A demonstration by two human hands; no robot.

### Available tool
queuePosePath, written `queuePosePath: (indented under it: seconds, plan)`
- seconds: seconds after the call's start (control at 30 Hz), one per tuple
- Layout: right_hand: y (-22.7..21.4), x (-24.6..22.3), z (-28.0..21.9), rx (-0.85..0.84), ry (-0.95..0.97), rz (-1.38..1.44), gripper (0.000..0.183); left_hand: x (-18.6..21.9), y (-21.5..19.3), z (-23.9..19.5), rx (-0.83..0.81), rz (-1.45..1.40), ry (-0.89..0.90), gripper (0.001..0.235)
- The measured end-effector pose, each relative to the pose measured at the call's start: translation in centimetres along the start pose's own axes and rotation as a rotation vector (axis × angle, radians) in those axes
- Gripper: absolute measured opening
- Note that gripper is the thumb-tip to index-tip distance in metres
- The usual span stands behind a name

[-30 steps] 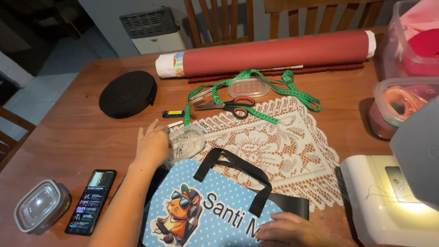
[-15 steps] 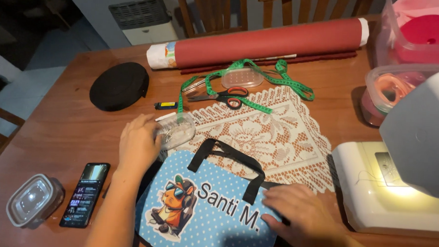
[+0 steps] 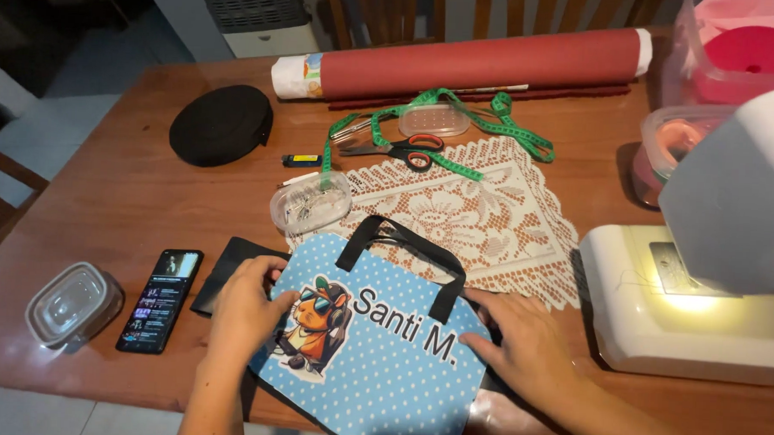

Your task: Cutting and preparing a black synthetic material strip to be used as a component for a small blue bag, using scissors and a measuring tape.

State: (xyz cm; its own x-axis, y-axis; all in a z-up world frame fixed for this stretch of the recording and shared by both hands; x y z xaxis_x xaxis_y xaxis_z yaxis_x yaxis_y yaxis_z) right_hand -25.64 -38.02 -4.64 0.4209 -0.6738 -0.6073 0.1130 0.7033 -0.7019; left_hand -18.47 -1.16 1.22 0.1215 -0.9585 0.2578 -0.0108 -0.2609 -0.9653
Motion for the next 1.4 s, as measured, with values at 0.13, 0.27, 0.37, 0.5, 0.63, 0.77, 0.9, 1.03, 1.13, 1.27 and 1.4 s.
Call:
queuePosePath:
  seconds: [0.13, 0.27, 0.37, 0.5, 0.63, 0.77, 0.9, 1.03, 1.13, 1.27, 1.4]
  plan:
    - [-1.0, -0.6, 0.6, 0.071, -0.057, 0.103, 0.031, -1.0, 0.5, -0.4, 0.137, -0.135, 0.022, 0.022]
    - [-1.7, -0.4, 0.8, 0.106, -0.015, 0.181, 0.023, -1.5, 0.7, -0.5, 0.147, -0.165, 0.037, 0.013]
    - [-2.4, -0.4, 1.0, 0.109, 0.073, 0.216, 0.014, -1.8, 0.9, -0.8, 0.177, -0.254, 0.043, 0.019]
    - [-2.4, 0.8, 0.8, 0.105, 0.287, 0.293, 0.013, -2.1, 1.6, -1.3, 0.143, -0.477, 0.021, 0.016]
    - [-2.8, 1.1, 0.6, 0.161, 0.28, 0.266, 0.016, -2.2, 1.4, -2.1, 0.19, -0.54, 0.073, 0.02]
    - [-5.2, 1.7, -0.1, 0.36, 0.1, 0.175, 0.016, -3.4, 0.5, -4.2, 0.412, -0.335, 0.073, 0.026]
    - [-9.2, 1.0, -1.1, 0.659, -0.146, 0.283, 0.014, -3.5, 2.2, -5.6, 0.164, -0.084, -0.139, 0.045]
    - [-11.7, 1.0, -2.7, 0.829, -0.257, 0.163, 0.017, -1.5, 1.7, -6.8, -0.13, -0.088, -0.297, 0.069]
    - [-12.8, -0.9, -2.7, 0.858, -0.306, 0.069, 0.015, -1.2, 1.7, -6.8, -0.121, -0.196, -0.147, 0.026]
    - [-12.9, -0.1, -2.9, 0.873, -0.34, 0.092, 0.013, -0.9, -3.9, -8.4, 0.023, -0.565, 0.185, 0.038]
    - [-12.5, 0.8, -3.3, 0.866, -0.173, -0.001, 0.017, -2.3, -12.2, -9.0, 0.389, -0.525, 0.097, 0.024]
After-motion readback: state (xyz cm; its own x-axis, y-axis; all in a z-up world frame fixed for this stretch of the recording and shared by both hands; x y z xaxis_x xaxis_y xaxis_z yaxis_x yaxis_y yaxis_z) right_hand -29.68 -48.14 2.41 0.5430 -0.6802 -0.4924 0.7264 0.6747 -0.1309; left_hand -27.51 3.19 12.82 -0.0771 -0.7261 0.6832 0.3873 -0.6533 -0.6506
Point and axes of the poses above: each hand's wrist, its own z-axis towards the middle knuckle, its own y-axis out of the palm, x = y × z, the point moved 5 cm from there along z, towards the middle knuckle, and after that the axes turned 10 degrees about z, right-handed, at the moved point
